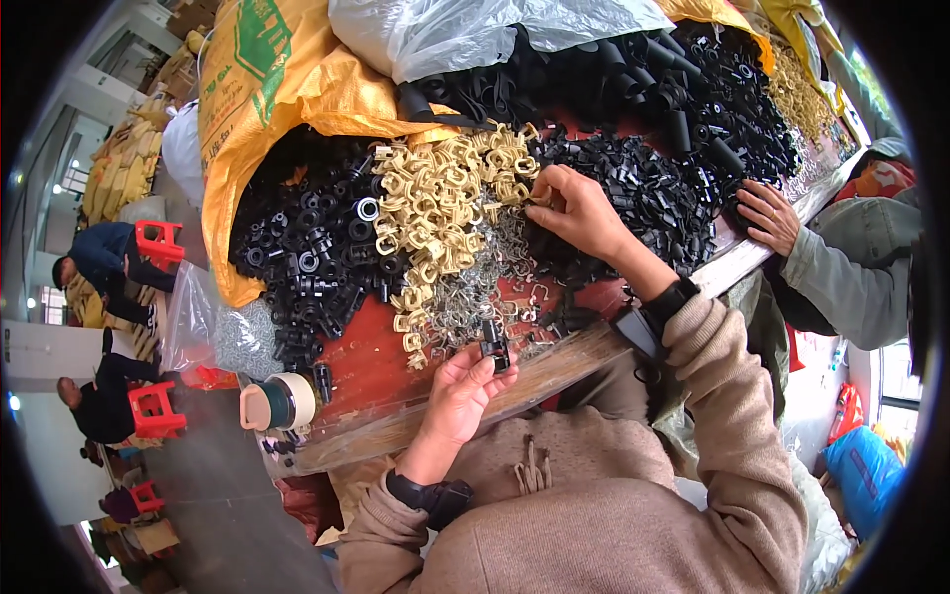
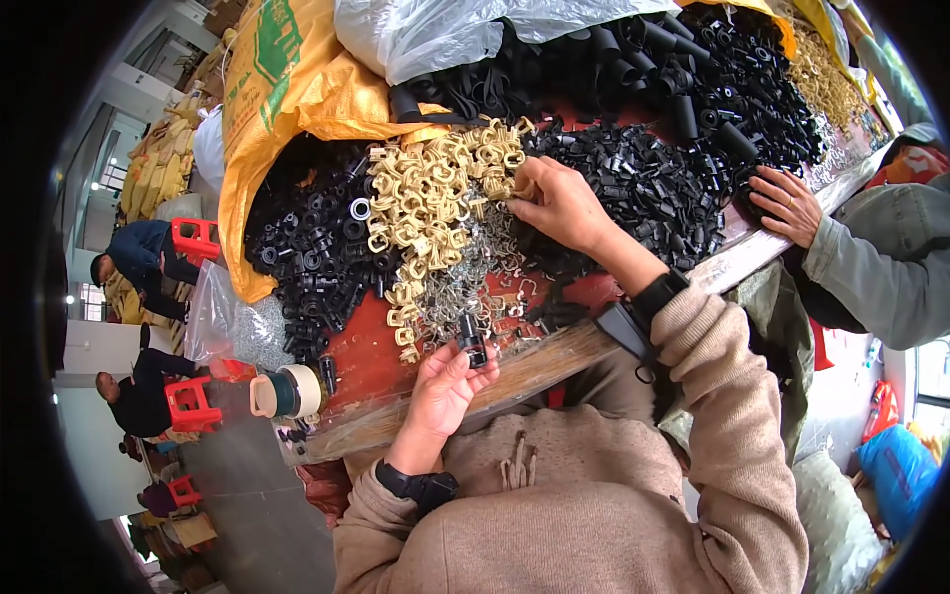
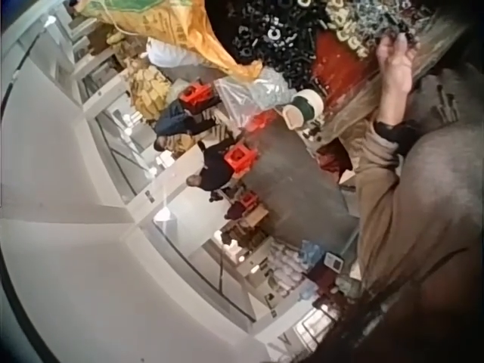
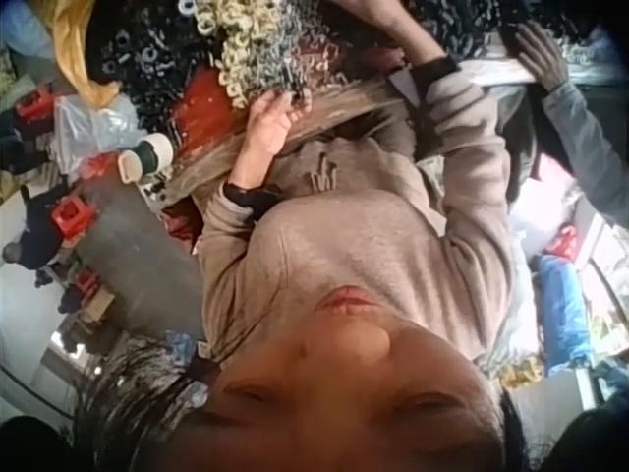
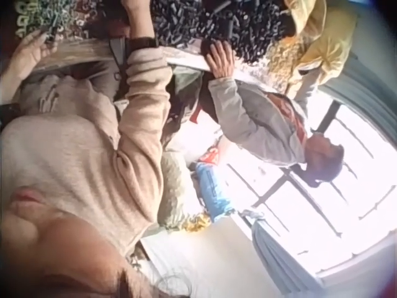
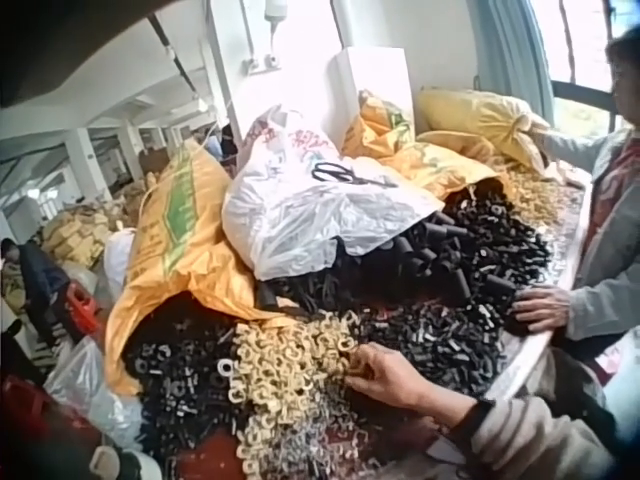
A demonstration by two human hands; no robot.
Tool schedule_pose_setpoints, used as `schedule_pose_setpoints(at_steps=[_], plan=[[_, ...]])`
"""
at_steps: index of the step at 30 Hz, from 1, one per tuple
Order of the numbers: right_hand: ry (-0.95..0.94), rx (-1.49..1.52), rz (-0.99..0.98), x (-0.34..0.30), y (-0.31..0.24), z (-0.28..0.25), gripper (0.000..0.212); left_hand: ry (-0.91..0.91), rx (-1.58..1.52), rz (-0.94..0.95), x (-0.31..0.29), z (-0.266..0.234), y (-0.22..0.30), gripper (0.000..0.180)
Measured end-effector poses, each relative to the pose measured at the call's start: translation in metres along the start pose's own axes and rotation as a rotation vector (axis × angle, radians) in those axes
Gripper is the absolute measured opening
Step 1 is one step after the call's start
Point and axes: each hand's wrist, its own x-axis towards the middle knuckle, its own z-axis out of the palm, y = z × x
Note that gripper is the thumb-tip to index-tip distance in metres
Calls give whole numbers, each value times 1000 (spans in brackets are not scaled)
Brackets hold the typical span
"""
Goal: The person assembles components by hand, picking up a black plastic housing, inserting a small metal clip and a beige plastic part, and then setting the finished piece down.
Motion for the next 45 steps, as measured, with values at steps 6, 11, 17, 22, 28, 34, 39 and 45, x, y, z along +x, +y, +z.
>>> schedule_pose_setpoints(at_steps=[6,11,17,22,28,34,39,45], plan=[[-223,530,359,-43,-23,3,14,-18,-28,39,1,1,-3,22],[-494,1055,547,-84,-53,5,18,-126,-131,20,8,10,-6,26],[-521,1132,287,-102,-49,15,19,-184,-228,-40,7,10,-13,31],[-561,1010,276,-105,-50,11,18,-159,-217,-28,4,12,-17,29],[-424,1032,305,-114,-63,17,28,-136,-216,-8,5,13,-18,30],[-478,668,260,-116,-73,9,44,-184,-285,-57,3,13,-16,27],[-649,448,286,-109,-84,-3,51,-233,-216,-138,3,10,-12,26],[-462,343,-53,-119,-72,3,50,-252,-202,-157,1,11,-12,26]])
